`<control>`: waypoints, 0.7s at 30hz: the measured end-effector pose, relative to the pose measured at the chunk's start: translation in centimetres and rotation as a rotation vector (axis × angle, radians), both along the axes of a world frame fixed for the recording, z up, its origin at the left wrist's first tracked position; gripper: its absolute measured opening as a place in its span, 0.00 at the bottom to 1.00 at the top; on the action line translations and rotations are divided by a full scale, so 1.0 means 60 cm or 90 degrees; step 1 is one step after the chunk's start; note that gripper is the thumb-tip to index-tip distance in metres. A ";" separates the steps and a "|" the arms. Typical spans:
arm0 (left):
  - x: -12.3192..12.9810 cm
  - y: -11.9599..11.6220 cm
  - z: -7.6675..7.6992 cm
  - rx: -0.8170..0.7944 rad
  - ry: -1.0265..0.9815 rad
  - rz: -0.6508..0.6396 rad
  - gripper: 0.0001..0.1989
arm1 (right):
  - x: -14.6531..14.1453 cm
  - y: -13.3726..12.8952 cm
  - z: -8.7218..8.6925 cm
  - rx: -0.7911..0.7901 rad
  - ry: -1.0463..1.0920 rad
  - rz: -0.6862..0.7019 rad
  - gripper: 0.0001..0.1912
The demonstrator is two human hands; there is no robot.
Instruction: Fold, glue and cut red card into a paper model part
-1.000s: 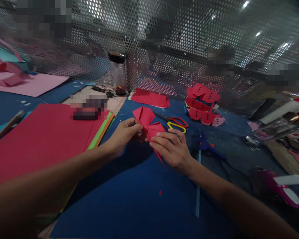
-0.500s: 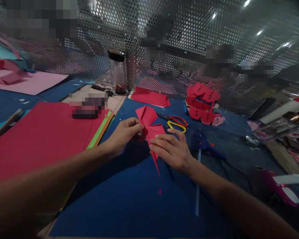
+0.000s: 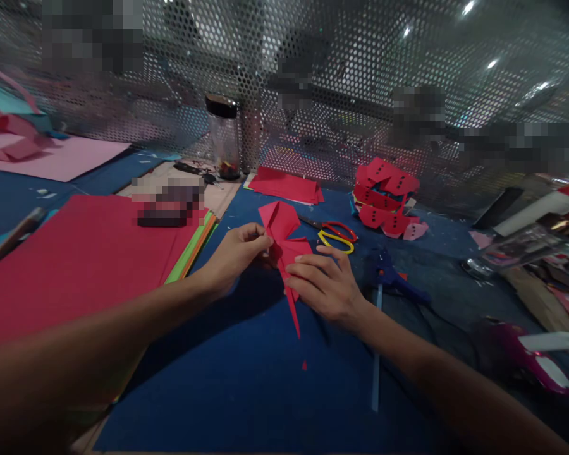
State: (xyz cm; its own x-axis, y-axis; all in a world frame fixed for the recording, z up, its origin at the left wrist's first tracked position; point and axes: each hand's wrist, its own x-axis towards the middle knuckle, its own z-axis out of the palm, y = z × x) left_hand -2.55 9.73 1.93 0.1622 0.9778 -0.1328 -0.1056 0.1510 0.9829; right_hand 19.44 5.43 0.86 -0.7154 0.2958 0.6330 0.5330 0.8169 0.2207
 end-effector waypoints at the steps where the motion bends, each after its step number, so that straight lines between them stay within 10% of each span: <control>1: 0.000 -0.001 0.001 -0.002 0.002 0.000 0.10 | 0.000 0.000 0.000 -0.007 0.006 0.001 0.08; 21: 0.004 -0.005 0.006 0.031 -0.042 -0.045 0.15 | -0.012 -0.011 0.010 -0.224 0.138 -0.161 0.14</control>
